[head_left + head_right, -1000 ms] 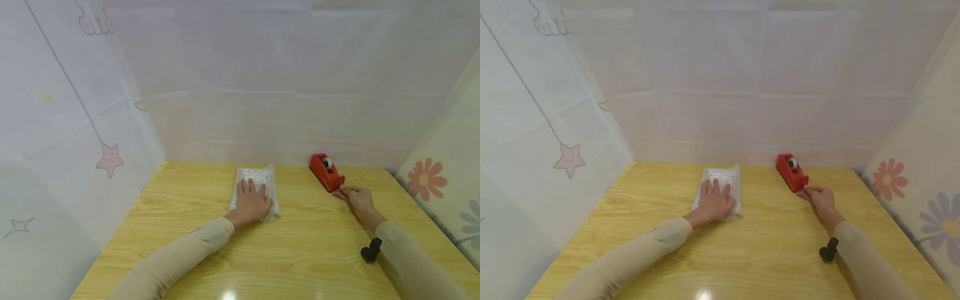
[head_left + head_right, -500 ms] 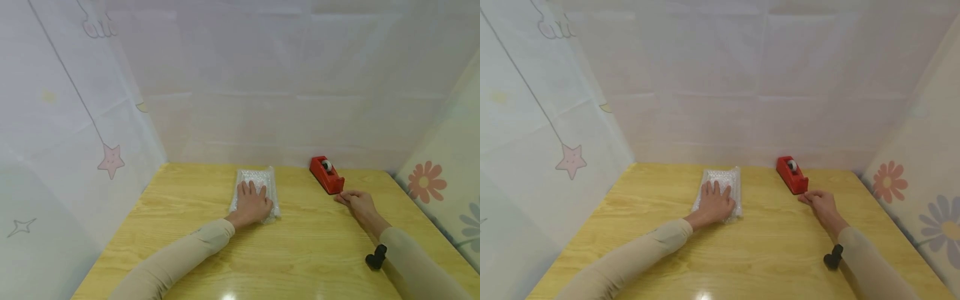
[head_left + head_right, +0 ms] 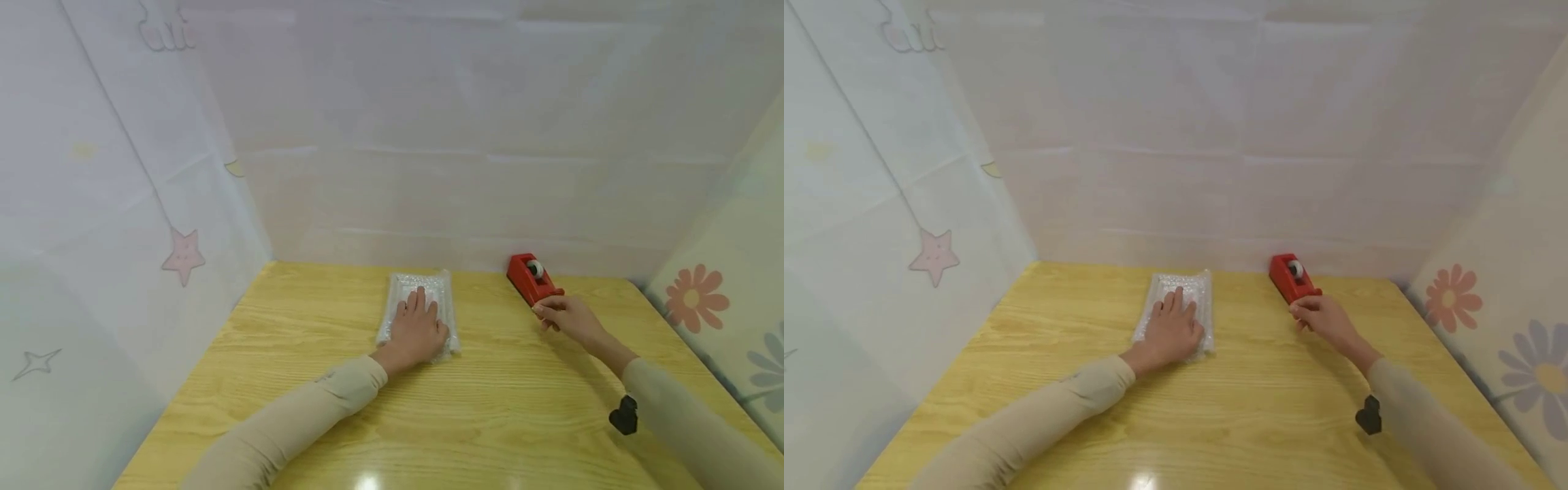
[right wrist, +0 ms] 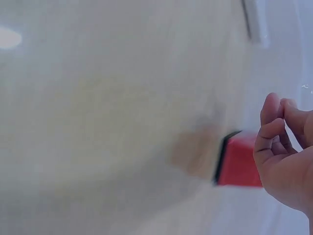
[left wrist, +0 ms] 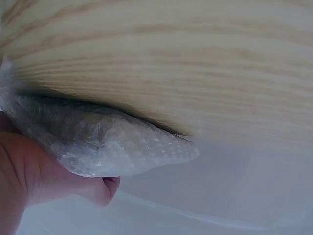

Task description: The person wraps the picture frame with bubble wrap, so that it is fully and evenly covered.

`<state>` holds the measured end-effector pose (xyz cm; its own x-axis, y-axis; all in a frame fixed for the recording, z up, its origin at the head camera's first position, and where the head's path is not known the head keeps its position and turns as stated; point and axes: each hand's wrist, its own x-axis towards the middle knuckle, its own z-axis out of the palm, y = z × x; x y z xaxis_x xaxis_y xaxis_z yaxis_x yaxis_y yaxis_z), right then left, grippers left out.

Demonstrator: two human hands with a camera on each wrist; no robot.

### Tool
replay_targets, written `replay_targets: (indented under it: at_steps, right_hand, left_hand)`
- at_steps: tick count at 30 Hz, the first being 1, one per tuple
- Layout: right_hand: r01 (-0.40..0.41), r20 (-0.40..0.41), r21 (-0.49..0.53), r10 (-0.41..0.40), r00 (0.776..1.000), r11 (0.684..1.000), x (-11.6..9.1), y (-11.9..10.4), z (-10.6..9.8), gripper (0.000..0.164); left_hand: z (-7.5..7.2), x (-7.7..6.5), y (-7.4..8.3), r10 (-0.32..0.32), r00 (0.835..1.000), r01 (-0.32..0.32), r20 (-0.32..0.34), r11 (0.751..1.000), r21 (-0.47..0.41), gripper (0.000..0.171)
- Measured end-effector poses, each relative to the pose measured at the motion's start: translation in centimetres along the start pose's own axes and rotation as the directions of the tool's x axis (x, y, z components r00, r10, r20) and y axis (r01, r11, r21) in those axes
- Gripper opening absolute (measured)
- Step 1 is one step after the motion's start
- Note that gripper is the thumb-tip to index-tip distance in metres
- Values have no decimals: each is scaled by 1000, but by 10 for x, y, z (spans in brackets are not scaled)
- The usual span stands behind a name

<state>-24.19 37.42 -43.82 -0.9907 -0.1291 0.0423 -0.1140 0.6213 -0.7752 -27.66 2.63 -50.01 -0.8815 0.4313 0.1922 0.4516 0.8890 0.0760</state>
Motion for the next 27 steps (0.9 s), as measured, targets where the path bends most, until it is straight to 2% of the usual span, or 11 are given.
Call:
replay_targets:
  at_steps: [4,9,12,15,20,23,27]
  right_hand:
    - [54,56,-55,-51,997,997,20,-26,2,35]
    - [174,132,-76,-163,978,982,49,-59,19,23]
    - [237,200,-55,-222,954,970,67,-75,36,20]
    - [244,279,-42,-223,934,969,83,-88,56,18]
    - [290,385,-109,-229,894,951,104,-103,79,19]
    - [336,444,-135,-247,862,932,113,-107,88,21]
    - [379,512,-115,-273,814,918,121,-106,98,23]
  left_hand:
    - [1,0,4,11,1000,-10,-28,1000,18,29]
    - [-7,0,15,-12,1000,12,0,999,45,32]
    - [-16,-5,25,-48,999,46,24,998,49,45]
    - [-25,-18,37,-64,996,61,65,997,53,64]
    - [-24,-38,60,-56,993,47,106,995,90,98]
    - [-25,-41,69,-52,989,38,137,994,106,109]
    - [-23,-43,77,-38,989,16,146,989,145,114]
